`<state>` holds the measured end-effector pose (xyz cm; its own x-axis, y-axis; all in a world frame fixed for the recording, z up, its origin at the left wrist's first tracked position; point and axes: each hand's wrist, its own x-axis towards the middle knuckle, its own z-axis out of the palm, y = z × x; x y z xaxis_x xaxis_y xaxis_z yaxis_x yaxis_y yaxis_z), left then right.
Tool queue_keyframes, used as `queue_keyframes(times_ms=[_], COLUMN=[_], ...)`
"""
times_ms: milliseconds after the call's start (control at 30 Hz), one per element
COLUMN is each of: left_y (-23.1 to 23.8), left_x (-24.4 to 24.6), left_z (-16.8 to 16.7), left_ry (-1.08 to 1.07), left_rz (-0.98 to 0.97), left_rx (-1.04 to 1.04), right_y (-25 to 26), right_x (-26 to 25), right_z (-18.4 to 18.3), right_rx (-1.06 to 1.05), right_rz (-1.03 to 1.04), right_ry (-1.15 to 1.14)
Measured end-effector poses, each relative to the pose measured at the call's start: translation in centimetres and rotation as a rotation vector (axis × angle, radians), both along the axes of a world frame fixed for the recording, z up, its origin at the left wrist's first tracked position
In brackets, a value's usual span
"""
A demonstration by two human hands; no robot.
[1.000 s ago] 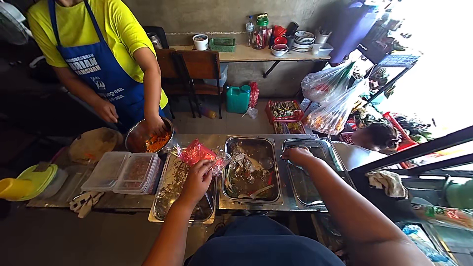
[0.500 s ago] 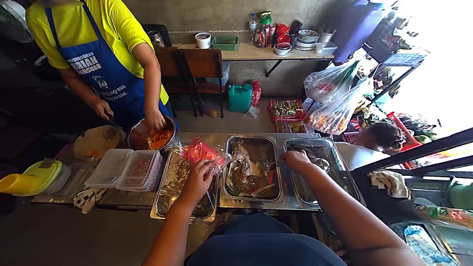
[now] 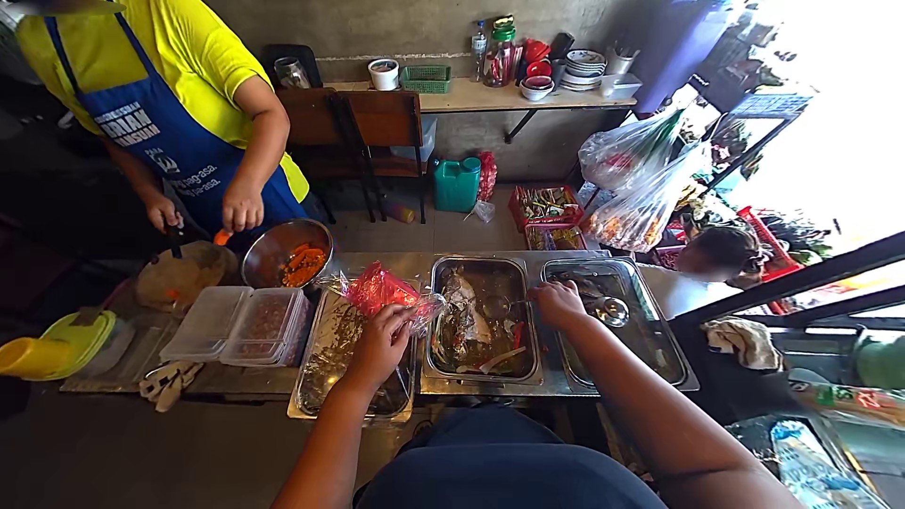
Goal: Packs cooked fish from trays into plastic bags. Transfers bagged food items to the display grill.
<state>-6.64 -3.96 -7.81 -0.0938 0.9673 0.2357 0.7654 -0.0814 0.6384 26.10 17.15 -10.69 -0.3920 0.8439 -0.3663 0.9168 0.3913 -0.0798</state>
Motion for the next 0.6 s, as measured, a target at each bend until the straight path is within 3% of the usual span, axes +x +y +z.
queue_keyframes(times_ms=[367, 600], left_y=[-0.2, 0.0], left_x=[-0.3, -0.2], left_z=[-0.1, -0.1], left_ry=[0.002, 0.032], left_rz=[-0.004, -0.022], left_rx=[0.014, 0.022], right_y=[0.9, 0.1], right_x=[1.2, 0.8], right_z=[-1.9, -1.8], right_rx=[-0.243, -0.074], right_rz=[0.093, 0.157], right_ry=[0.011, 0.11])
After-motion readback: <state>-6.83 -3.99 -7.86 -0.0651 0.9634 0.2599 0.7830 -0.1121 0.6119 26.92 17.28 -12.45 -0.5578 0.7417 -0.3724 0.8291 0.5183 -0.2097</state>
